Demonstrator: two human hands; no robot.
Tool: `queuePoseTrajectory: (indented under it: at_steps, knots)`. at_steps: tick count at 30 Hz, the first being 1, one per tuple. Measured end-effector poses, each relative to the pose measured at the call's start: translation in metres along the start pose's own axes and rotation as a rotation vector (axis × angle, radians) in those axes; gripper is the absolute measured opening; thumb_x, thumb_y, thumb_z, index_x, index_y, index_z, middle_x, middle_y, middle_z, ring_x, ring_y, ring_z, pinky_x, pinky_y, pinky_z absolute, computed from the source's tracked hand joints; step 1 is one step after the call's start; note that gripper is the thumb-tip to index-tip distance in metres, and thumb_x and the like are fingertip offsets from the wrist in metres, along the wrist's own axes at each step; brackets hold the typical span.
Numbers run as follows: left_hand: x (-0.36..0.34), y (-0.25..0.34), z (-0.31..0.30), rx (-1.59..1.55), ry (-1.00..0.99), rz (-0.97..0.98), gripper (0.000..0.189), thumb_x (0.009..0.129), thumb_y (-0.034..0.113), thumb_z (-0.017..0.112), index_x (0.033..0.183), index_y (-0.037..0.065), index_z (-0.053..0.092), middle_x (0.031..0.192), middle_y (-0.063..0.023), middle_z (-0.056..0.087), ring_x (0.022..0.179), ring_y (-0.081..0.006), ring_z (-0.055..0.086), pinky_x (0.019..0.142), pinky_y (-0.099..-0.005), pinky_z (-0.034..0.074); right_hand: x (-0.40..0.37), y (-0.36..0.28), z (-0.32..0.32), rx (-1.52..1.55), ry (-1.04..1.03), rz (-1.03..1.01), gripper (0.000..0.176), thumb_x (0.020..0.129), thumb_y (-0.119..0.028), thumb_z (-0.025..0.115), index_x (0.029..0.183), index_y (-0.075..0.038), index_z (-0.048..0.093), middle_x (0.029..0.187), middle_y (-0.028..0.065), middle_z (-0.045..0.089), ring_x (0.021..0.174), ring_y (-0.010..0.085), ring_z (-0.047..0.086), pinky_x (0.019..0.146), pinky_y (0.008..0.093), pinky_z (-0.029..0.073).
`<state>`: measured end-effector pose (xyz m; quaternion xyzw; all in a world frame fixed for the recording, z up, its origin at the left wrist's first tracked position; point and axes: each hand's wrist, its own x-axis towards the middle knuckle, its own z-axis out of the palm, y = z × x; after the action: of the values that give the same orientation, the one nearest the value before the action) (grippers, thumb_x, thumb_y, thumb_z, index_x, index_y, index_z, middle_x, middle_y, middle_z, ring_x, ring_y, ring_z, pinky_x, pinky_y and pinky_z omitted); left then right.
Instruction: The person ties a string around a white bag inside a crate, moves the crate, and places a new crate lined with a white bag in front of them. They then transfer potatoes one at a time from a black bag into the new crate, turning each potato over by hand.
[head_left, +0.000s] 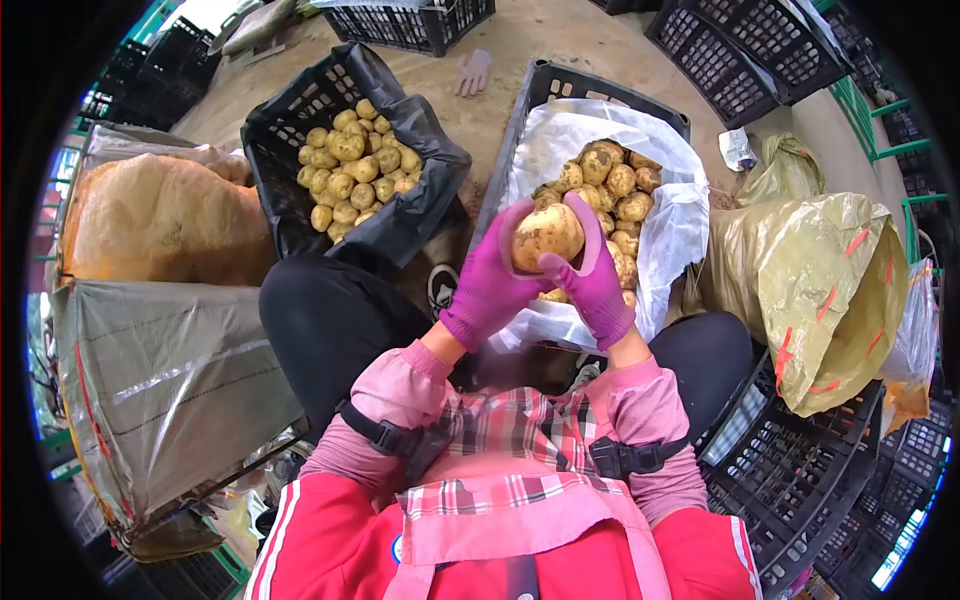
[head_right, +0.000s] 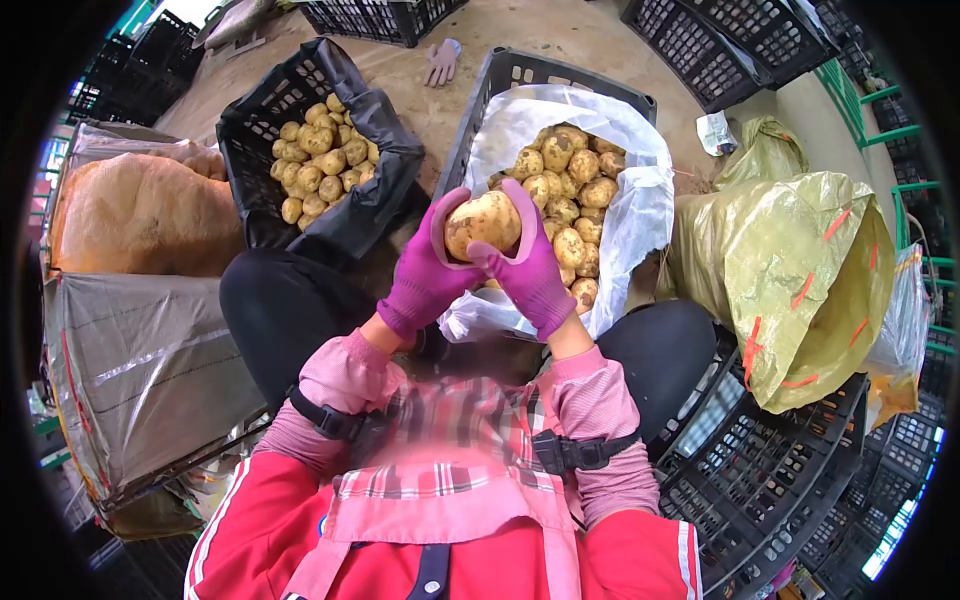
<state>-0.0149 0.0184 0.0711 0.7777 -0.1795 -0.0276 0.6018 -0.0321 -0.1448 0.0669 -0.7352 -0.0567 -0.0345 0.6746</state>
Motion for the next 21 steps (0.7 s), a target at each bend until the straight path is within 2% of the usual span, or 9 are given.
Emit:
queuePoseTrajectory:
  at_steps: [4,7,9,12,13,16,18,20,21]
  knots:
    - [-0.002,0.003,0.005,0.191,0.02,0.111,0.086,0.069,0.015,0.088,0.141,0.004,0.042,0.132,-0.0128,0.053,0.122,-0.0234,0.055,0.102,-0.034,0.045,0.0,-0.001,0.005,-0.157,0.168,0.127,0.063,0.092,-0.042,0.067,0.134,0.002,0.051,0.126,0.0189,0.06,0.117,0.0239,0.058,0.099,0.0333,0.045]
    - [-0.004,-0.001,0.011,-0.034,0.001,0.071,0.083,0.07,0.015,0.088,0.139,0.002,0.043,0.133,-0.0121,0.053,0.123,-0.0221,0.053,0.103,-0.0343,0.044,-0.002,0.021,-0.001,-0.19,0.169,0.08,0.05,0.1,-0.041,0.054,0.127,0.001,0.058,0.107,0.0148,0.069,0.097,0.0216,0.065,0.089,0.0312,0.049]
    - [-0.006,0.0,0.009,-0.014,0.0,-0.001,0.079,0.073,0.017,0.085,0.138,0.001,0.044,0.129,-0.0116,0.055,0.117,-0.021,0.057,0.097,-0.0329,0.049,0.0,0.026,-0.002,0.262,0.238,0.448,0.051,0.102,-0.043,0.046,0.123,0.002,0.061,0.097,0.0117,0.071,0.082,0.0174,0.066,0.077,0.029,0.051]
    - [-0.003,-0.007,-0.001,-0.419,0.137,-0.31,0.066,0.08,0.019,0.079,0.135,0.002,0.047,0.117,-0.0096,0.06,0.095,-0.0167,0.065,0.075,-0.0273,0.057,0.006,0.019,-0.009,0.301,0.222,0.626,0.047,0.103,-0.039,0.046,0.12,0.002,0.061,0.093,0.0106,0.071,0.075,0.0157,0.066,0.07,0.0284,0.052]
    - [0.005,-0.011,-0.005,-0.521,0.339,-0.284,0.057,0.085,0.022,0.075,0.132,0.002,0.049,0.109,-0.0084,0.064,0.08,-0.0139,0.066,0.061,-0.0235,0.055,0.013,0.031,-0.018,0.237,0.304,0.548,0.043,0.1,-0.034,0.05,0.122,0.002,0.06,0.093,0.0094,0.071,0.068,0.0145,0.066,0.064,0.0275,0.053]
    - [0.04,-0.033,-0.068,-0.922,0.569,-0.298,0.04,0.097,0.027,0.062,0.124,-0.001,0.056,0.101,-0.012,0.067,0.091,-0.0214,0.069,0.077,-0.0255,0.058,0.042,0.076,-0.051,-0.275,0.416,0.408,0.055,0.091,-0.036,0.061,0.131,0.001,0.054,0.105,0.0145,0.07,0.085,0.0236,0.07,0.077,0.0332,0.055]
    - [0.047,-0.036,-0.098,-1.064,0.651,-0.233,0.048,0.1,0.029,0.057,0.131,-0.006,0.047,0.121,-0.0159,0.062,0.106,-0.0279,0.065,0.096,-0.0332,0.054,0.064,0.099,-0.052,-0.487,0.413,0.574,0.066,0.084,-0.039,0.066,0.134,0.0,0.051,0.115,0.0191,0.067,0.1,0.0289,0.067,0.088,0.0375,0.052]
    - [0.044,-0.022,-0.092,-1.148,0.496,-0.439,0.05,0.099,0.029,0.058,0.137,-0.002,0.044,0.129,-0.0154,0.058,0.113,-0.0271,0.062,0.098,-0.0346,0.052,0.08,0.122,-0.045,-0.626,0.378,0.591,0.079,0.076,-0.044,0.072,0.139,-0.004,0.046,0.129,0.025,0.059,0.123,0.0353,0.056,0.106,0.042,0.042]
    - [0.039,-0.022,-0.084,-1.065,0.392,-0.484,0.051,0.099,0.029,0.058,0.138,0.0,0.043,0.129,-0.0158,0.057,0.113,-0.0271,0.062,0.098,-0.0348,0.053,0.084,0.145,-0.037,-0.721,0.327,0.566,0.077,0.076,-0.043,0.072,0.138,-0.004,0.048,0.128,0.0244,0.06,0.12,0.035,0.058,0.103,0.0413,0.044]
